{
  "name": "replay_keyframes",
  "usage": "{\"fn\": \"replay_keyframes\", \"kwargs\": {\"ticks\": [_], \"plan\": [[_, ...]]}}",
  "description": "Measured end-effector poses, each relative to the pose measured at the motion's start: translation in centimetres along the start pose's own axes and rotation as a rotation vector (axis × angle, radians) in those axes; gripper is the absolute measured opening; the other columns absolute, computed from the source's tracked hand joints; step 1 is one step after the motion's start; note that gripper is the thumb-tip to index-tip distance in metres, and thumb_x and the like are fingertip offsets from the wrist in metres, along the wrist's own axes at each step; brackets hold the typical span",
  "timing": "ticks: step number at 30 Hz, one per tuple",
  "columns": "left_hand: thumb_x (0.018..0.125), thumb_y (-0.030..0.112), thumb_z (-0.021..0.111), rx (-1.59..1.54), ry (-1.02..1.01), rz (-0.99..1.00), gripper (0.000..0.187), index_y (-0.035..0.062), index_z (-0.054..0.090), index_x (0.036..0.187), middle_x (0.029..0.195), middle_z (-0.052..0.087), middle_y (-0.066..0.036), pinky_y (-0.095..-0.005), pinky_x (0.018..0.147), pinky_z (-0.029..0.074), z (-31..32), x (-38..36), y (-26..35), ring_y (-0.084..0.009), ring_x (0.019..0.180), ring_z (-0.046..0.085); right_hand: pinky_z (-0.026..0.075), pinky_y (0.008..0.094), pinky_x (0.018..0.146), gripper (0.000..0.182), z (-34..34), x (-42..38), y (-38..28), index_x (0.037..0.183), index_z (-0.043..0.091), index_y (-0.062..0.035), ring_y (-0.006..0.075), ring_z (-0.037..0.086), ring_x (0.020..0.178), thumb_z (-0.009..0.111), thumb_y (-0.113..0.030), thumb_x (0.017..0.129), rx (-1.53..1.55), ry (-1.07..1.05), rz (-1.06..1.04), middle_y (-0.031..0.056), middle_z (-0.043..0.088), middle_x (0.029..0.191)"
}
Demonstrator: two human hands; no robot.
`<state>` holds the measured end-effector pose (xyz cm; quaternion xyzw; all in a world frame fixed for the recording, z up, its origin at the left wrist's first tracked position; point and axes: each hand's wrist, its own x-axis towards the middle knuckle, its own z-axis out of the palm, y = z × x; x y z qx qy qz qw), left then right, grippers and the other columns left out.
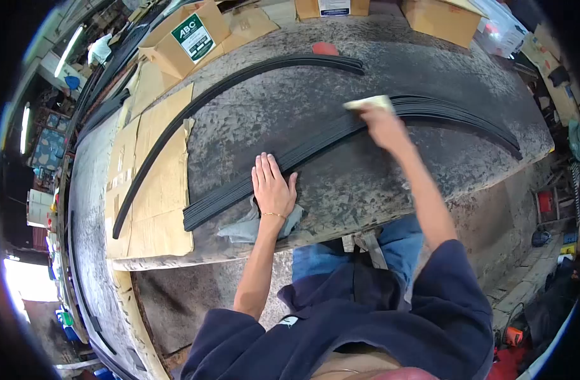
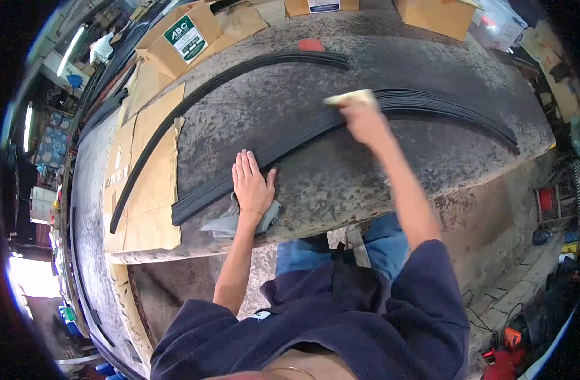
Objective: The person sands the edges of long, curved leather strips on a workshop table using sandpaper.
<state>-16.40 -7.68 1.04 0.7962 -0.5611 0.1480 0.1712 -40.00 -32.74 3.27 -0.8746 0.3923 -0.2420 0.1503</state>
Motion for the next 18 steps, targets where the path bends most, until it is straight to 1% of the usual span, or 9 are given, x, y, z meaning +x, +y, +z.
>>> {"fn": "replay_keyframes", "kwargs": {"ticks": [3,5,7,8,9,10,13,15,18], "plan": [[0.092,0.04,0.065,-0.005,0.014,-0.039,0.078,-0.0104,0.039,0.145,0.15,0.042,-0.028,-0.0506,0.12,0.027,0.1,0.1,0.4,-0.0411,0.144,0.036,0.048,0.0449,0.102,0.034,-9.6,-4.1,15.1,0.128,0.066,-0.012,0.0349,0.064,0.116,0.044,-0.02,0.104,-0.104,0.285,0.497,0.0191,0.069,0.12],[0.093,0.04,0.065,0.014,0.008,-0.056,0.077,-0.0087,0.039,0.146,0.151,0.042,-0.025,-0.0487,0.12,0.026,-0.1,0.2,0.7,-0.0387,0.144,0.035,0.047,0.0465,0.102,0.035,-10.0,-4.8,20.9,0.13,0.064,-0.0121,0.035,0.065,0.114,0.044,-0.024,0.104,-0.414,0.402,0.516,0.0199,0.07,0.119],[0.093,0.041,0.064,0.009,-0.005,-0.054,0.076,-0.0087,0.04,0.146,0.151,0.043,-0.025,-0.0486,0.121,0.025,-0.1,0.2,0.6,-0.0385,0.145,0.035,0.047,0.0479,0.101,0.036,-7.9,-3.2,19.4,0.13,0.064,-0.0089,0.0369,0.065,0.112,0.045,-0.025,0.105,-0.326,0.275,0.465,0.0213,0.069,0.117],[0.093,0.041,0.064,0.011,0.001,-0.036,0.076,-0.0087,0.04,0.146,0.151,0.043,-0.025,-0.0486,0.121,0.025,-0.2,0.2,0.4,-0.0385,0.145,0.035,0.047,0.048,0.1,0.035,-5.1,-1.9,17.2,0.127,0.065,-0.0042,0.0388,0.065,0.111,0.046,-0.023,0.104,-0.244,0.343,0.296,0.0224,0.068,0.118],[0.094,0.041,0.064,0.02,-0.001,-0.04,0.076,-0.0088,0.04,0.146,0.151,0.043,-0.025,-0.0487,0.121,0.025,-0.2,0.2,0.4,-0.0384,0.144,0.035,0.047,0.0474,0.1,0.033,-3.2,-0.5,11.4,0.118,0.069,-0.0009,0.0393,0.064,0.112,0.048,-0.021,0.102,-0.237,0.286,0.266,0.0223,0.068,0.118],[0.094,0.041,0.063,0.024,-0.009,-0.043,0.076,-0.0089,0.04,0.146,0.151,0.043,-0.025,-0.0487,0.121,0.025,-0.1,0.2,0.6,-0.0383,0.144,0.035,0.047,0.0477,0.1,0.032,-0.1,0.7,9.1,0.117,0.068,-0.0002,0.0399,0.063,0.112,0.05,-0.02,0.101,-0.145,0.234,0.014,0.022,0.068,0.118],[0.095,0.041,0.061,0.033,-0.015,-0.027,0.074,-0.0084,0.04,0.146,0.151,0.043,-0.024,-0.0493,0.12,0.026,0.1,0.0,0.4,-0.0391,0.144,0.036,0.046,0.0443,0.104,0.03,3.1,1.0,-2.8,0.122,0.067,-0.0033,0.0359,0.063,0.117,0.058,-0.016,0.097,0.083,0.018,-0.129,0.0214,0.068,0.121],[0.095,0.04,0.061,0.029,-0.018,-0.02,0.073,-0.008,0.04,0.146,0.15,0.043,-0.024,-0.0493,0.12,0.026,-0.1,-0.1,0.0,-0.0391,0.143,0.037,0.046,0.0453,0.104,0.025,3.4,-0.5,-2.6,0.12,0.066,-0.0047,0.0374,0.061,0.117,0.057,-0.015,0.099,0.198,0.122,-0.426,0.0211,0.067,0.12],[0.094,0.038,0.063,-0.007,-0.01,-0.038,0.071,-0.0075,0.041,0.145,0.148,0.045,-0.024,-0.0496,0.119,0.027,-0.1,0.5,0.5,-0.0392,0.141,0.039,0.049,0.0453,0.099,0.03,-4.0,-2.3,4.0,0.127,0.065,-0.0088,0.0363,0.062,0.115,0.052,-0.014,0.1,-0.079,0.064,0.054,0.0205,0.067,0.119]]}}
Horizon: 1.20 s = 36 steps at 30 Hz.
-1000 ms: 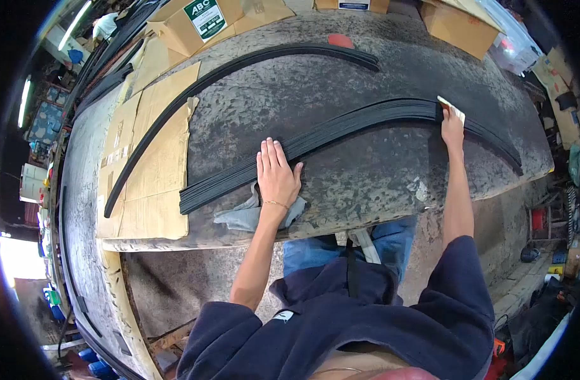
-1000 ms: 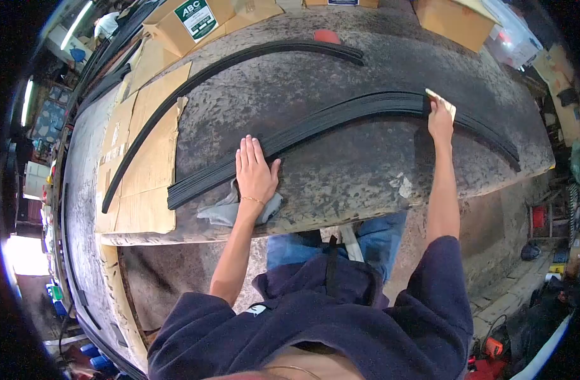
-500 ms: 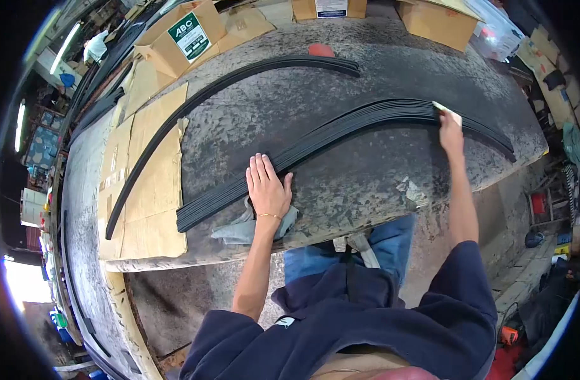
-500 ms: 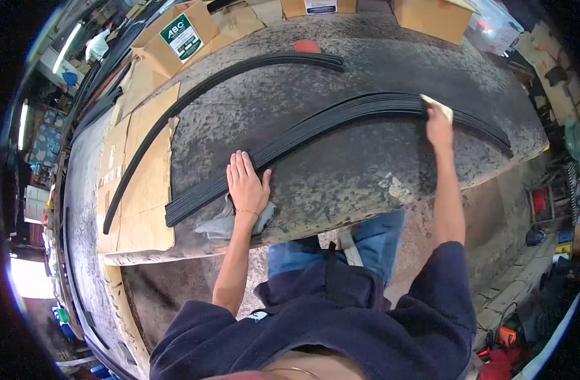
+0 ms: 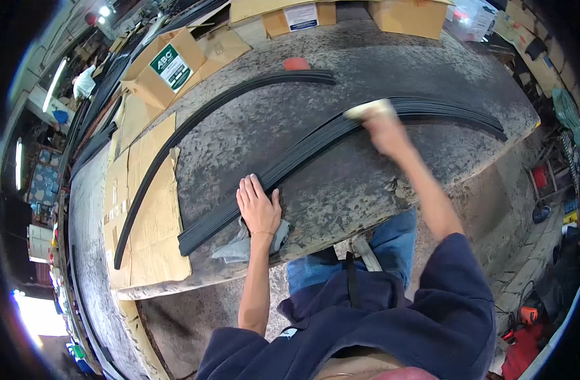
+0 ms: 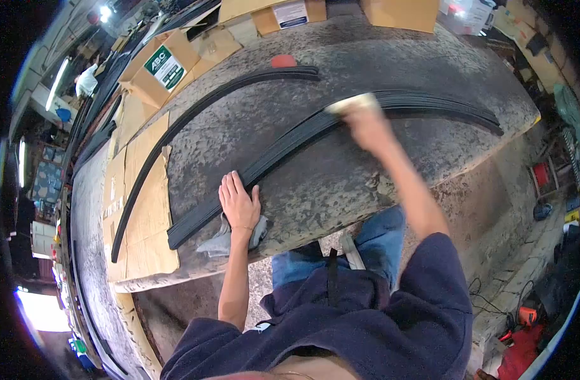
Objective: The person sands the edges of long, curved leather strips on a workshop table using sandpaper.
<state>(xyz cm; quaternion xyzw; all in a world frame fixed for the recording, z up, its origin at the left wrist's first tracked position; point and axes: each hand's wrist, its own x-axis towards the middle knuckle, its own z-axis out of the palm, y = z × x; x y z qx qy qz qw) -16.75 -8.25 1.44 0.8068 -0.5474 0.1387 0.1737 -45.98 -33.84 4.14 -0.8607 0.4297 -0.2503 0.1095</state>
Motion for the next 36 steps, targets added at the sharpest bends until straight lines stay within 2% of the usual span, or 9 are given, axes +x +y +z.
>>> {"fn": "replay_keyframes", "kwargs": {"ticks": [4,7,11,13,16,17,22,25,36], "plan": [[0.093,0.034,0.064,0.01,0.028,-0.002,0.069,-0.0063,0.043,0.144,0.142,0.049,-0.023,-0.0513,0.117,0.029,0.1,-0.6,-0.4,-0.0399,0.135,0.043,0.049,0.0499,0.096,0.036,-6.2,-0.7,18.7,0.127,0.066,-0.0083,0.0407,0.064,0.112,0.041,-0.023,0.105,-0.131,0.356,0.366,0.0234,0.068,0.116],[0.091,0.032,0.067,0.027,0.058,-0.002,0.068,-0.0049,0.045,0.143,0.139,0.051,-0.023,-0.0519,0.117,0.029,0.9,-0.4,-0.7,-0.0394,0.133,0.045,0.051,0.054,0.089,0.039,-8.2,0.1,16.0,0.124,0.068,-0.012,0.0459,0.065,0.104,0.04,-0.034,0.106,-0.294,0.215,0.622,0.0255,0.07,0.106],[0.087,0.033,0.072,0.046,-0.02,0.03,0.067,0.0016,0.05,0.142,0.132,0.057,-0.016,-0.0518,0.113,0.035,-0.4,0.7,-2.4,-0.0354,0.126,0.051,0.053,0.0492,0.087,0.039,-4.2,-3.0,2.1,0.125,0.068,-0.0114,0.0439,0.068,0.101,0.049,-0.038,0.104,0.163,0.077,0.104,0.022,0.072,0.104],[0.085,0.034,0.074,0.043,-0.079,0.069,0.066,0.0042,0.052,0.14,0.128,0.06,-0.015,-0.0511,0.11,0.038,-2.4,1.0,-3.8,-0.035,0.121,0.055,0.053,0.0428,0.092,0.037,-4.5,-4.3,-5.1,0.13,0.066,-0.0098,0.0375,0.068,0.106,0.061,-0.028,0.098,0.281,-0.47,0.012,0.0203,0.071,0.114],[0.078,0.041,0.08,0.022,-0.234,0.056,0.071,0.0046,0.057,0.134,0.119,0.063,-0.015,-0.0461,0.097,0.048,-4.9,1.1,-7.8,-0.0364,0.113,0.06,0.049,0.0378,0.101,0.041,-3.8,-4.0,-4.1,0.129,0.063,-0.0032,0.0353,0.063,0.119,0.072,-0.014,0.09,0.47,-0.498,-0.122,0.0204,0.065,0.129],[0.078,0.039,0.081,0.001,-0.257,0.029,0.069,0.0039,0.058,0.132,0.118,0.064,-0.015,-0.0464,0.094,0.05,-5.1,0.8,-9.2,-0.0366,0.112,0.061,0.048,0.0414,0.106,0.055,-3.3,-2.6,-3.5,0.133,0.063,-0.0065,0.0372,0.061,0.124,0.08,-0.008,0.08,0.626,-0.41,0.123,0.0166,0.065,0.133],[0.074,0.038,0.083,-0.046,-0.159,0.169,0.064,0.0032,0.061,0.123,0.111,0.064,-0.013,-0.0462,0.086,0.05,-4.5,0.8,-11.8,-0.0339,0.106,0.062,0.032,0.0553,0.117,0.071,0.3,3.2,0.8,0.138,0.059,-0.0152,0.0337,0.041,0.143,0.087,-0.022,0.073,0.001,-0.017,-0.144,0.0129,0.05,0.15],[0.073,0.038,0.083,-0.036,-0.113,0.177,0.063,0.0026,0.061,0.121,0.111,0.064,-0.013,-0.0455,0.086,0.05,-5.3,0.8,-11.6,-0.0342,0.106,0.062,0.029,0.0578,0.116,0.071,-1.0,6.1,0.4,0.134,0.061,-0.0168,0.0327,0.046,0.139,0.088,-0.03,0.07,-0.127,-0.391,-0.013,0.0129,0.055,0.144],[0.072,0.022,0.083,0.207,-0.237,-0.099,0.067,0.0044,0.06,0.132,0.121,0.068,-0.017,-0.0492,0.102,0.044,-9.1,-1.2,-32.0,-0.0372,0.113,0.062,0.04,0.0465,0.107,0.064,8.1,2.3,-14.0,0.123,0.064,-0.0035,0.0333,0.057,0.118,0.078,-0.047,0.079,0.064,-0.185,-0.52,0.0141,0.064,0.115]]}}
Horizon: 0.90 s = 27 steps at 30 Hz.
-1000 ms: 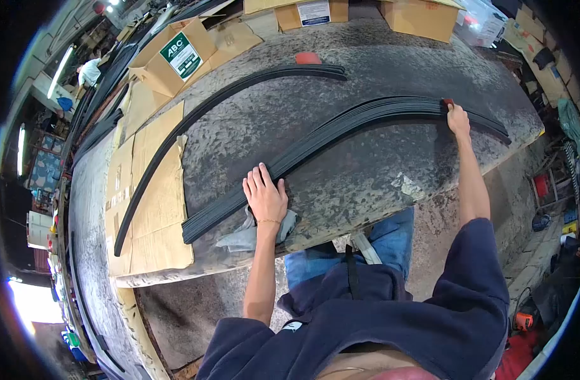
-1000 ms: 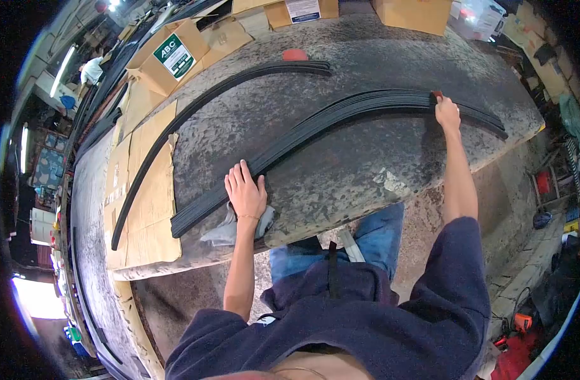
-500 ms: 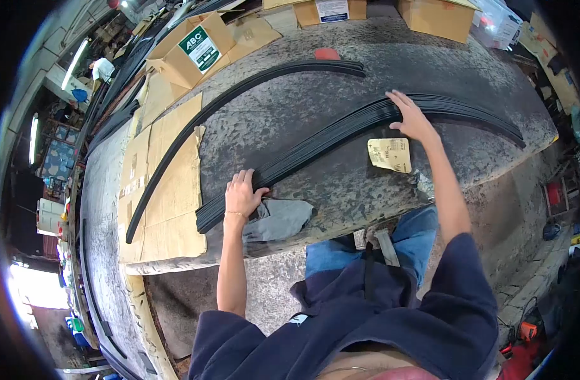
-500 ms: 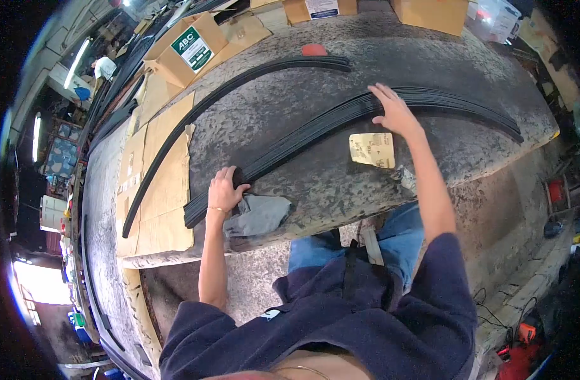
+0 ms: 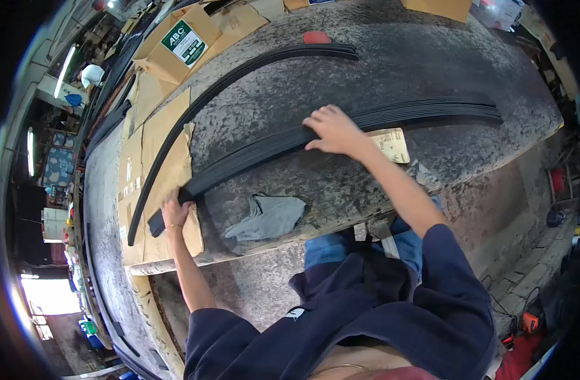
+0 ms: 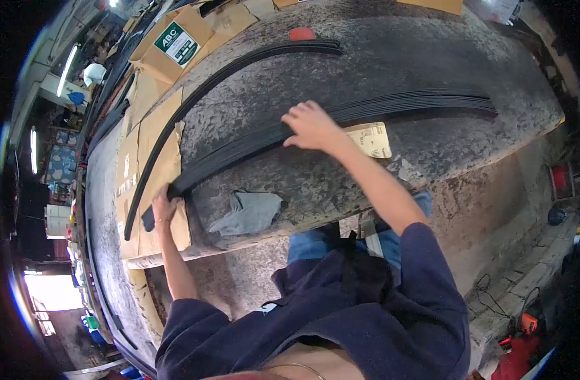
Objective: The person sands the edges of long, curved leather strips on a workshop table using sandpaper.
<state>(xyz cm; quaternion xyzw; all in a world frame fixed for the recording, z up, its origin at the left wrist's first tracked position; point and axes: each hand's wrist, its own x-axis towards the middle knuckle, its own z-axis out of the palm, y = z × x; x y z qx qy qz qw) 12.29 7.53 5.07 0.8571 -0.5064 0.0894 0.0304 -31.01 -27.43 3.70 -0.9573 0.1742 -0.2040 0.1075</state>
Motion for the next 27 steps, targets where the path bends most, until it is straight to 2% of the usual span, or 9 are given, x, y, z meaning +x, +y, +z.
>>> {"fn": "replay_keyframes", "kwargs": {"ticks": [1,4,8,14,18,21,23,24,27], "plan": [[0.075,0.027,0.082,-0.072,-0.13,-0.125,0.075,0.0055,0.054,0.141,0.136,0.061,-0.018,-0.051,0.111,0.037,1.8,0.0,-2.1,-0.0371,0.128,0.055,0.037,0.0477,0.113,0.067,2.0,0.6,-1.5,0.134,0.059,-0.0034,0.0335,0.054,0.124,0.073,-0.047,0.086,-0.007,-0.007,0.037,0.0153,0.061,0.125],[0.091,0.046,0.068,-0.022,-0.124,-0.089,0.08,0.0021,0.04,0.152,0.155,0.042,-0.025,-0.0507,0.118,0.027,0.1,0.3,1.9,-0.0396,0.145,0.037,0.027,0.048,0.121,0.078,3.1,0.7,-4.1,0.151,0.04,-0.0021,0.0331,0.04,0.143,0.058,-0.054,0.095,-0.035,-0.018,0.032,0.0174,0.045,0.153],[0.096,0.055,0.057,-0.059,-0.043,0.184,0.082,-0.0035,0.038,0.15,0.156,0.037,-0.027,-0.0568,0.118,0.026,0.6,2.4,15.8,-0.0418,0.147,0.031,0.028,0.0458,0.122,0.082,2.2,-1.6,-2.7,0.152,0.038,0.0021,0.0316,0.034,0.149,0.054,-0.057,0.096,-0.143,0.013,-0.006,0.0174,0.039,0.158],[0.091,0.055,0.063,-0.166,0.035,0.402,0.09,-0.0085,0.036,0.149,0.157,0.033,-0.028,-0.0569,0.12,0.02,1.2,4.1,31.0,-0.0424,0.149,0.026,0.028,0.0449,0.122,0.082,-2.3,-6.9,1.3,0.149,0.041,0.0037,0.0328,0.033,0.149,0.054,-0.057,0.096,-0.231,-0.044,0.217,0.0194,0.038,0.158],[0.093,0.067,0.05,-0.213,0.106,0.54,0.094,-0.0093,0.039,0.147,0.156,0.036,-0.028,-0.0597,0.121,0.017,2.8,5.1,37.3,-0.0421,0.148,0.028,0.028,0.0451,0.121,0.081,-8.0,-9.5,1.3,0.146,0.044,0.0052,0.0336,0.035,0.148,0.059,-0.055,0.095,-0.178,-0.171,0.353,0.0214,0.04,0.157],[0.096,0.065,0.046,-0.246,0.084,0.591,0.092,-0.01,0.037,0.149,0.157,0.033,-0.028,-0.06,0.121,0.017,2.7,5.5,41.4,-0.0419,0.15,0.024,0.029,0.0456,0.121,0.085,-12.0,-13.8,0.5,0.145,0.046,0.0054,0.0374,0.034,0.148,0.068,-0.054,0.088,-0.029,-0.102,0.563,0.0233,0.04,0.156],[0.097,0.065,0.045,-0.254,0.089,0.641,0.091,-0.0095,0.037,0.149,0.158,0.033,-0.027,-0.0598,0.121,0.017,2.9,5.7,44.4,-0.0412,0.151,0.024,0.029,0.0463,0.121,0.091,-11.6,-17.5,1.2,0.145,0.046,0.0039,0.0415,0.033,0.147,0.078,-0.05,0.08,0.002,-0.267,0.576,0.0243,0.04,0.155],[0.098,0.064,0.044,-0.251,0.103,0.654,0.089,-0.0089,0.038,0.149,0.158,0.034,-0.026,-0.0597,0.121,0.018,3.0,5.7,46.0,-0.0406,0.15,0.025,0.03,0.0488,0.12,0.093,-9.2,-19.6,2.2,0.144,0.047,0.0023,0.0448,0.034,0.146,0.085,-0.045,0.073,-0.037,-0.226,0.512,0.0249,0.042,0.154],[0.1,0.059,0.043,-0.273,0.136,0.702,0.084,-0.0088,0.038,0.149,0.158,0.035,-0.026,-0.0596,0.12,0.019,3.4,5.8,50.1,-0.0404,0.15,0.026,0.036,0.0498,0.116,0.061,-7.1,-20.7,2.2,0.135,0.056,-0.002,0.0405,0.047,0.137,0.076,-0.029,0.085,-0.057,0.102,0.543,0.0212,0.054,0.144]]}}
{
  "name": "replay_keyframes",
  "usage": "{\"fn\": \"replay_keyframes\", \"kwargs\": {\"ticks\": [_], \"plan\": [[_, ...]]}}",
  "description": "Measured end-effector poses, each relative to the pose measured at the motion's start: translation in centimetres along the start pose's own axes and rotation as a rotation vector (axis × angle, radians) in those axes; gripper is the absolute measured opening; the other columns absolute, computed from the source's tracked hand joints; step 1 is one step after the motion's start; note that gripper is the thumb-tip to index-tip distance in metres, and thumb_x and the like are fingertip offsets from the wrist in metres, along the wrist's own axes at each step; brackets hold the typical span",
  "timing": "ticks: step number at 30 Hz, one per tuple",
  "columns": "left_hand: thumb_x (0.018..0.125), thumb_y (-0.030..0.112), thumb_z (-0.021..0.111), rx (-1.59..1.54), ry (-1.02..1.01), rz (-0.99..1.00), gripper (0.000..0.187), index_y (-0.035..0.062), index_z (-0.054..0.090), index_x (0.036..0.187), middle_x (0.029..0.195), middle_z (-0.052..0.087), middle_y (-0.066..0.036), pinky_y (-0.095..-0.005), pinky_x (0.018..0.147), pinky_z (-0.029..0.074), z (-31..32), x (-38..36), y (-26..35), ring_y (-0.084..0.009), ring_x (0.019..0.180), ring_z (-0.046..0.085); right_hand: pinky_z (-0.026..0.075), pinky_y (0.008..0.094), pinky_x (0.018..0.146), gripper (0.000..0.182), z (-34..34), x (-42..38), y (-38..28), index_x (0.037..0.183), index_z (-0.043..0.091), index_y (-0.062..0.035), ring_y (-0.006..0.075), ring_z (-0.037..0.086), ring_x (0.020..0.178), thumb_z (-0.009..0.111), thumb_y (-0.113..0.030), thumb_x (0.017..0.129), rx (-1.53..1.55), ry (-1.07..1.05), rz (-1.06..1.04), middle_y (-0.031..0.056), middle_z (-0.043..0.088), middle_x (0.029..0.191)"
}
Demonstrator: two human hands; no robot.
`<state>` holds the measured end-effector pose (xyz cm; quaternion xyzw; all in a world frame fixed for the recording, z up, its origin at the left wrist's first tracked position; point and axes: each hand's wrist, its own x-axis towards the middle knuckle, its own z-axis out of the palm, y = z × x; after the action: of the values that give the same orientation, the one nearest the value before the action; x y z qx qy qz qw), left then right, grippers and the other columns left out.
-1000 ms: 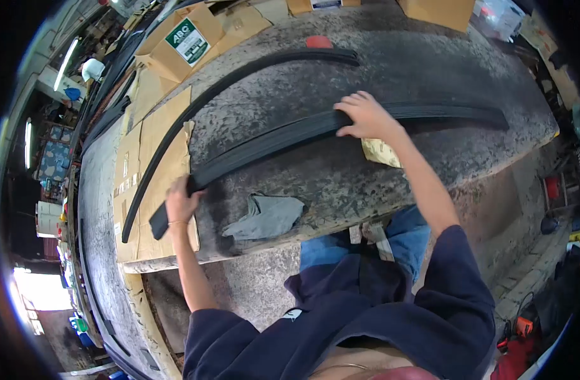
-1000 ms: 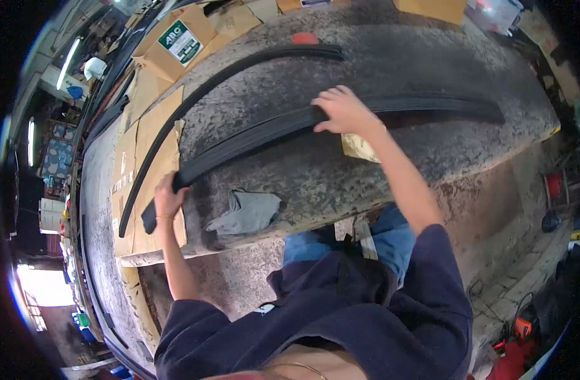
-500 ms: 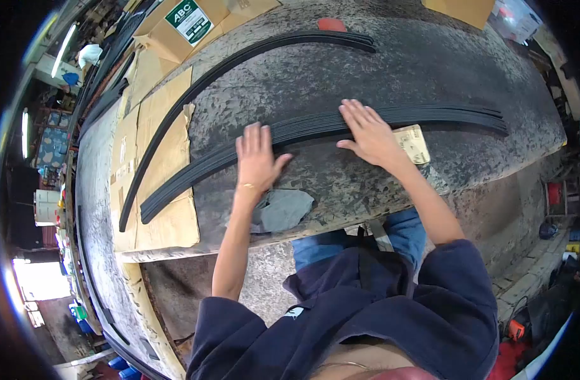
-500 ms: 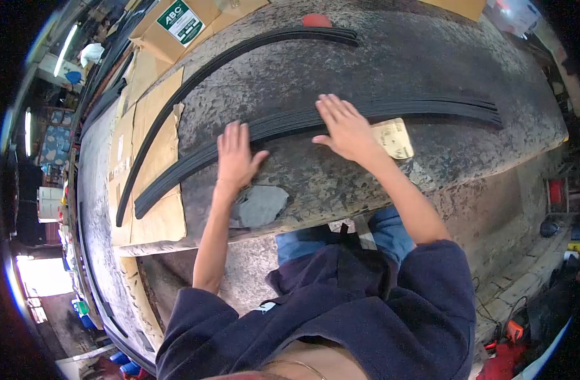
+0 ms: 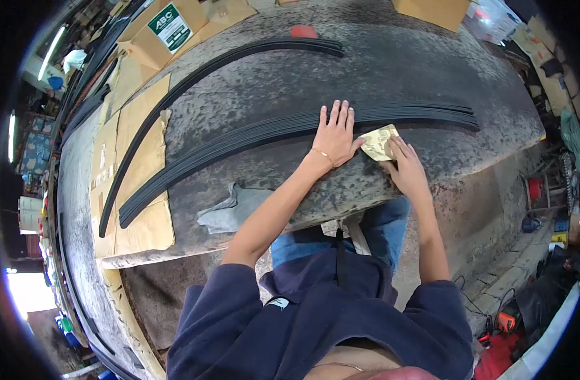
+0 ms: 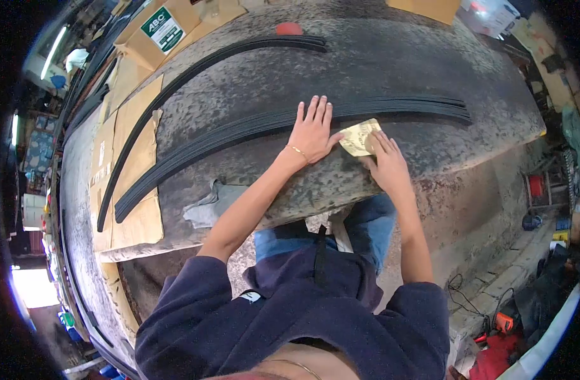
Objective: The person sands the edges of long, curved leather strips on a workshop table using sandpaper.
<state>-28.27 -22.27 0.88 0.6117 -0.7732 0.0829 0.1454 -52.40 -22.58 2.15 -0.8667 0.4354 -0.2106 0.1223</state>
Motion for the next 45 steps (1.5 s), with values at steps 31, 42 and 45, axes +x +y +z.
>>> {"fn": "replay_keyframes", "kwargs": {"ticks": [31,42,45], "plan": [[0.097,0.044,0.058,0.149,0.046,-0.377,0.064,0.0047,0.047,0.145,0.146,0.052,-0.01,-0.0568,0.117,0.026,-2.9,-6.0,-7.1,-0.0272,0.14,0.043,0.051,0.0468,0.096,0.036,-4.8,8.8,19.3,0.129,0.064,-0.0052,0.0385,0.066,0.111,0.042,-0.021,0.106,-0.116,0.386,0.338,0.0217,0.067,0.122],[0.096,0.042,0.06,0.167,0.043,-0.293,0.064,0.0028,0.047,0.145,0.144,0.052,-0.012,-0.058,0.116,0.028,-2.6,-6.2,-7.8,-0.0293,0.137,0.043,0.05,0.0444,0.101,0.03,-0.8,8.0,2.5,0.123,0.065,-0.0035,0.0352,0.065,0.113,0.05,-0.014,0.099,0.092,0.092,0.028,0.0188,0.068,0.118],[0.096,0.042,0.059,0.163,0.033,-0.331,0.064,0.0042,0.045,0.146,0.144,0.053,-0.012,-0.0576,0.116,0.028,-2.6,-6.1,-7.5,-0.0292,0.138,0.043,0.053,0.0482,0.091,0.035,-7.1,7.0,15.4,0.127,0.066,-0.0087,0.0368,0.069,0.107,0.042,-0.018,0.105,0.026,0.299,0.407,0.0207,0.071,0.116]]}}
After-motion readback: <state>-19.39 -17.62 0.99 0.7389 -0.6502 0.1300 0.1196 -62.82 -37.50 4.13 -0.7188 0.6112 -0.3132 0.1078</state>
